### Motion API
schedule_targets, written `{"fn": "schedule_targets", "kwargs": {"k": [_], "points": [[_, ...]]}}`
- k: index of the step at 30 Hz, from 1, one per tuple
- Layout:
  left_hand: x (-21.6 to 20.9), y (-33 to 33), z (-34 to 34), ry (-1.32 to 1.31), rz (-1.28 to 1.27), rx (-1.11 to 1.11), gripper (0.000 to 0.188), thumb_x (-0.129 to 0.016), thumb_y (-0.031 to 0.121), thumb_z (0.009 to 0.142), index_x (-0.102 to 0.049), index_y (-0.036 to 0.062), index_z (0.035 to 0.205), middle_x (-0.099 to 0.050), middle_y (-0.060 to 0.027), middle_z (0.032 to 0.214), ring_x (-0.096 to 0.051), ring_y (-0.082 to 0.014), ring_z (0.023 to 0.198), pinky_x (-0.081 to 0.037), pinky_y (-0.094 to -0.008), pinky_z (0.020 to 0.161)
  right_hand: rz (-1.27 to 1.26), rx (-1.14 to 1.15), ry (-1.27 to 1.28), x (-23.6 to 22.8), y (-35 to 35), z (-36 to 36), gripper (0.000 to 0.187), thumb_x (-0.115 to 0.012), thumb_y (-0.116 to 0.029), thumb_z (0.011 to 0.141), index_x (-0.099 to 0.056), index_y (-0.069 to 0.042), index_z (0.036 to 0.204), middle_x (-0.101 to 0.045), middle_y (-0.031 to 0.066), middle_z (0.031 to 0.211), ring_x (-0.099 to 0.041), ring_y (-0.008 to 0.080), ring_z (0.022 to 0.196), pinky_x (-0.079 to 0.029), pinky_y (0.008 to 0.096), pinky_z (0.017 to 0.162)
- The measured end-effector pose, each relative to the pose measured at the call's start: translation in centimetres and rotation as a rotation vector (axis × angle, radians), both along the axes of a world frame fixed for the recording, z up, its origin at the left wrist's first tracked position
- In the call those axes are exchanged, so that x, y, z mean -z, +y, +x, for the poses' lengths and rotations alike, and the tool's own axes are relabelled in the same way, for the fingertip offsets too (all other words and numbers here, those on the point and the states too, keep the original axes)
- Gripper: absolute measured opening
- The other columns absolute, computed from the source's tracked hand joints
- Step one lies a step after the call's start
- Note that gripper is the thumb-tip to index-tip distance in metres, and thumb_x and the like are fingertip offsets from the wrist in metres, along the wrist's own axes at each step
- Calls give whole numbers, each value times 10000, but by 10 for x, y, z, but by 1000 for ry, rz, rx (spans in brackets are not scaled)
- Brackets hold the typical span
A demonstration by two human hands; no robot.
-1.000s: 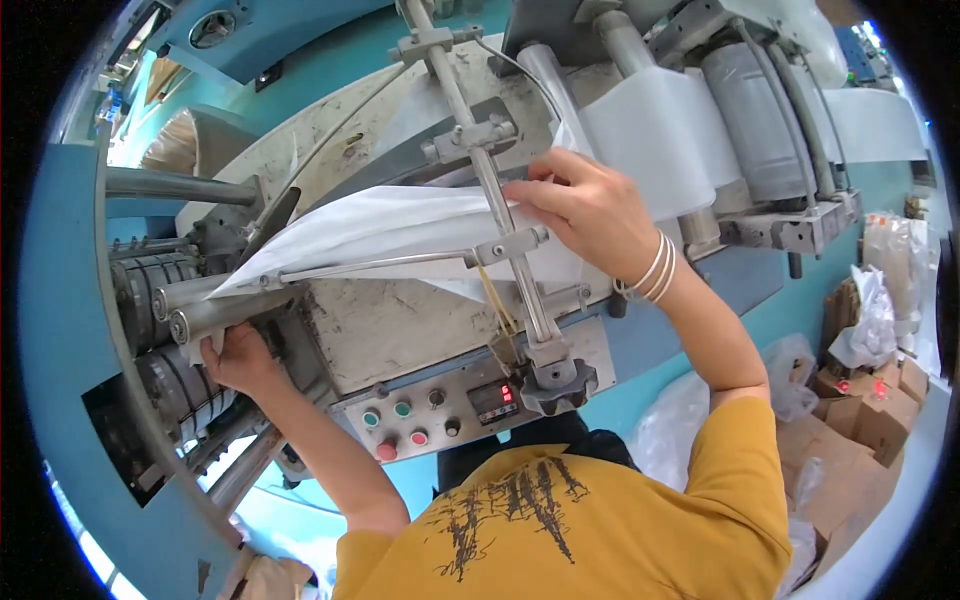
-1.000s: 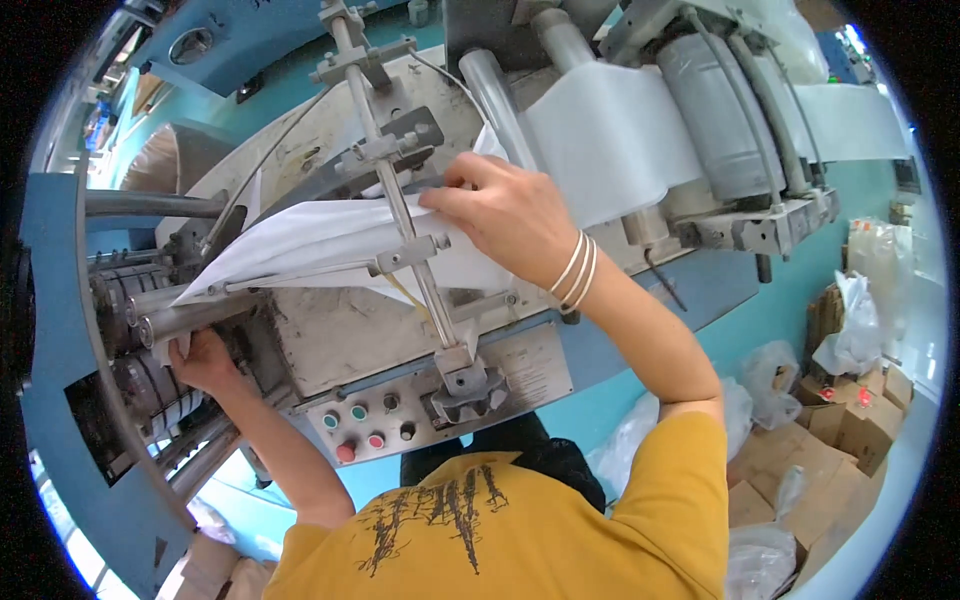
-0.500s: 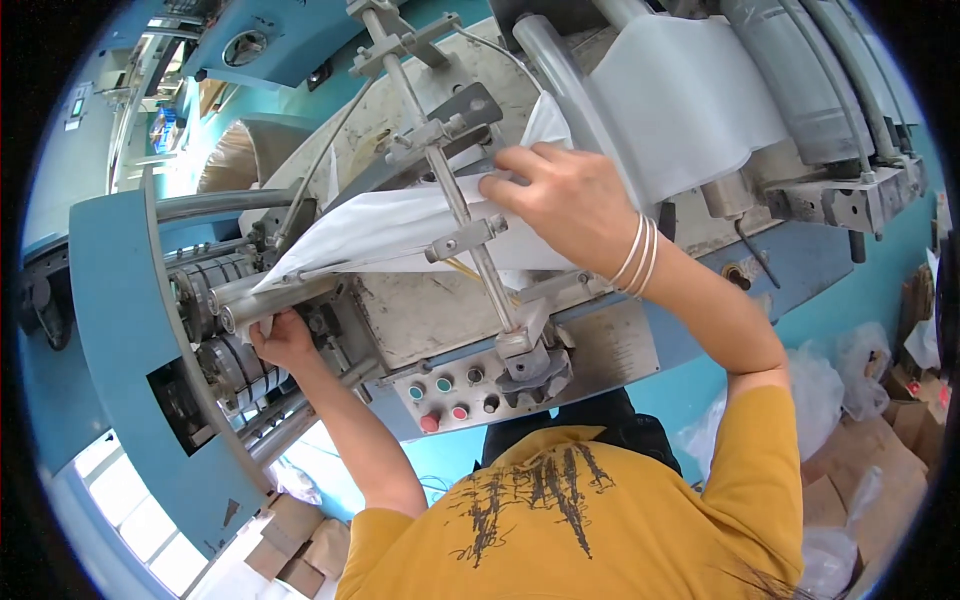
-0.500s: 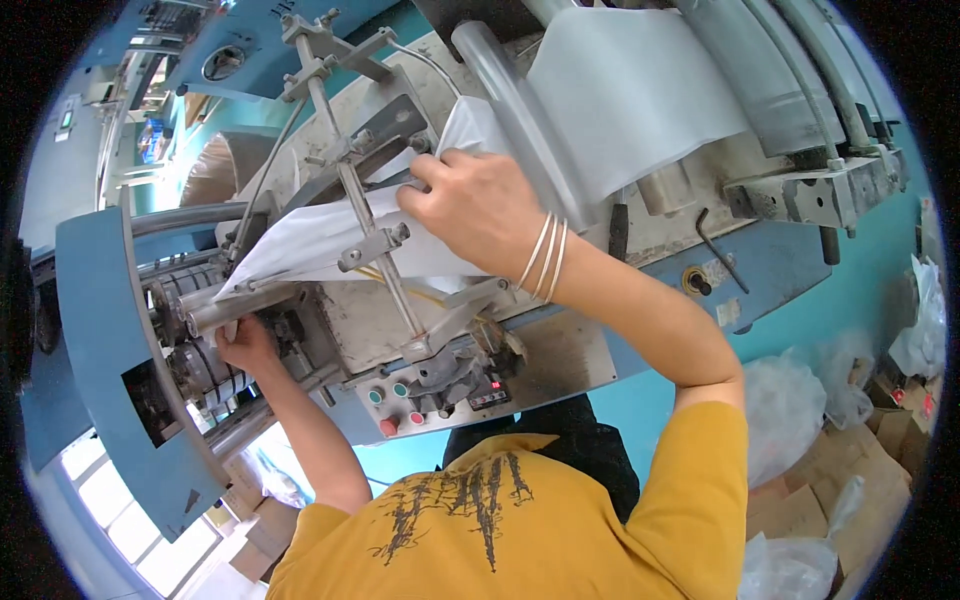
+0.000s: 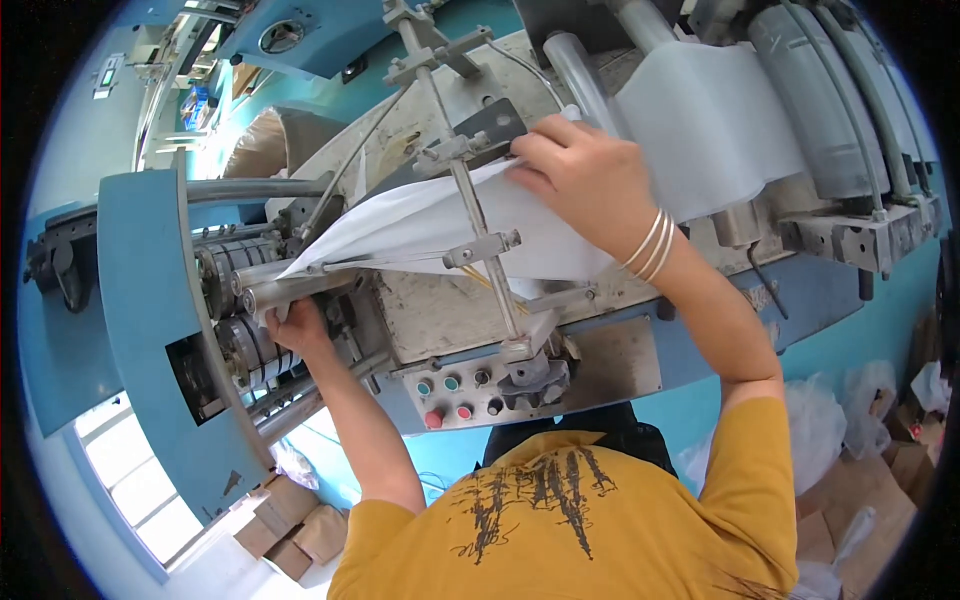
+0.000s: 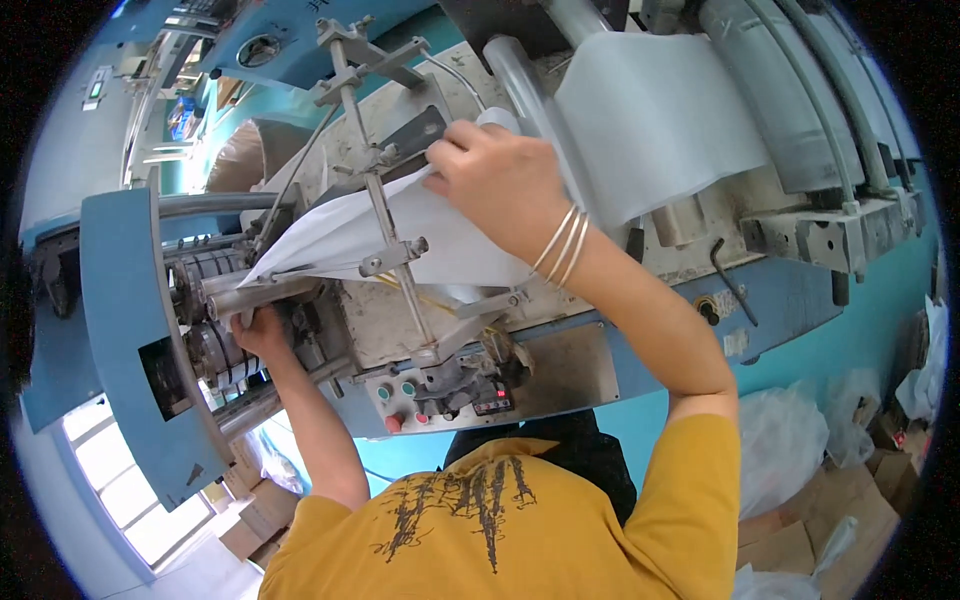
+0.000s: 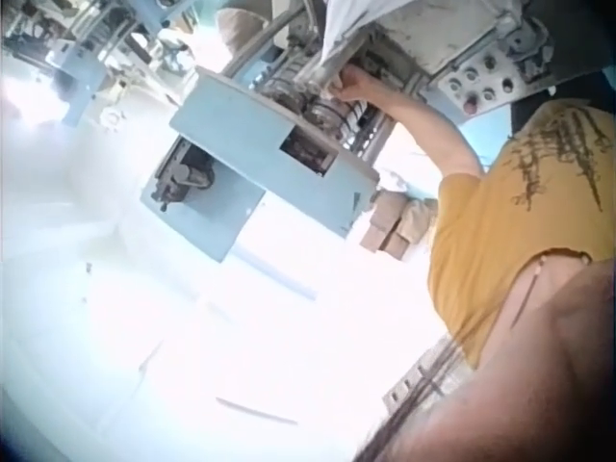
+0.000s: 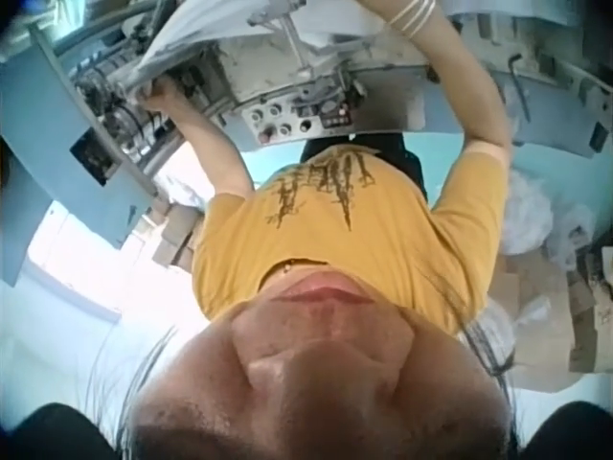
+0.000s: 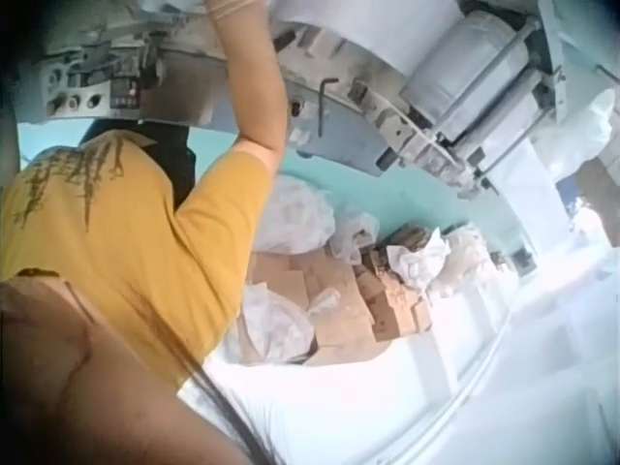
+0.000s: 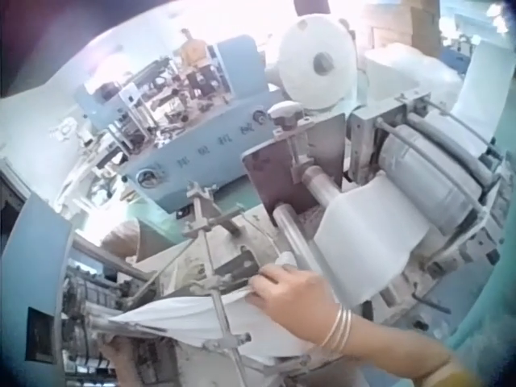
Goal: Threading non-woven fabric through a mask-making machine.
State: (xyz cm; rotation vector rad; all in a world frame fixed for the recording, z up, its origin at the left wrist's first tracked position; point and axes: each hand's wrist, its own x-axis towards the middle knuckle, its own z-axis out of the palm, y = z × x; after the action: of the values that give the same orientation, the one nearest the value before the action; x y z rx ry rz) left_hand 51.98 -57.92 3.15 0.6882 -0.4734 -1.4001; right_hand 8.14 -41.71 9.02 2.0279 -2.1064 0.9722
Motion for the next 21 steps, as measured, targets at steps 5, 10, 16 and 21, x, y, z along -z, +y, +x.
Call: {"fn": "schedule_targets", "kwargs": {"k": [5,10,16,21], "points": [[3,-3,8,38,3,-53,436,-453,87,725,-432,-39,1141,-464,-172,1167,-431,-289,1098,-335,-424,950,-28,-22,-200,-7,-10,-7,176,-632,-253,710,-588,-117,814,-582,9,835,-580,217,679,-468,302,558],[4,-1,10,-50,-45,-129,413,-480,103,715,-455,-35,1104,-513,-161,1104,-487,-286,1035,-386,-405,904,10,-106,-252,-10,-20,-14,176,-641,-230,716,-597,-97,824,-582,23,782,-558,176,599,-445,272,530],[0,3,2,87,-27,-135,334,-506,74,733,-479,-26,1051,-528,-157,1062,-503,-266,1001,-406,-374,869,105,-172,-400,-32,-27,-15,177,-644,-182,716,-609,-77,854,-584,34,780,-524,138,555,-415,248,512],[-7,5,-9,18,9,-182,263,-454,54,802,-471,-30,1050,-531,-150,1052,-501,-261,995,-400,-355,864,92,-269,-106,-34,-33,-14,166,-634,-154,727,-607,-72,869,-584,41,813,-506,126,548,-412,244,514]]}}
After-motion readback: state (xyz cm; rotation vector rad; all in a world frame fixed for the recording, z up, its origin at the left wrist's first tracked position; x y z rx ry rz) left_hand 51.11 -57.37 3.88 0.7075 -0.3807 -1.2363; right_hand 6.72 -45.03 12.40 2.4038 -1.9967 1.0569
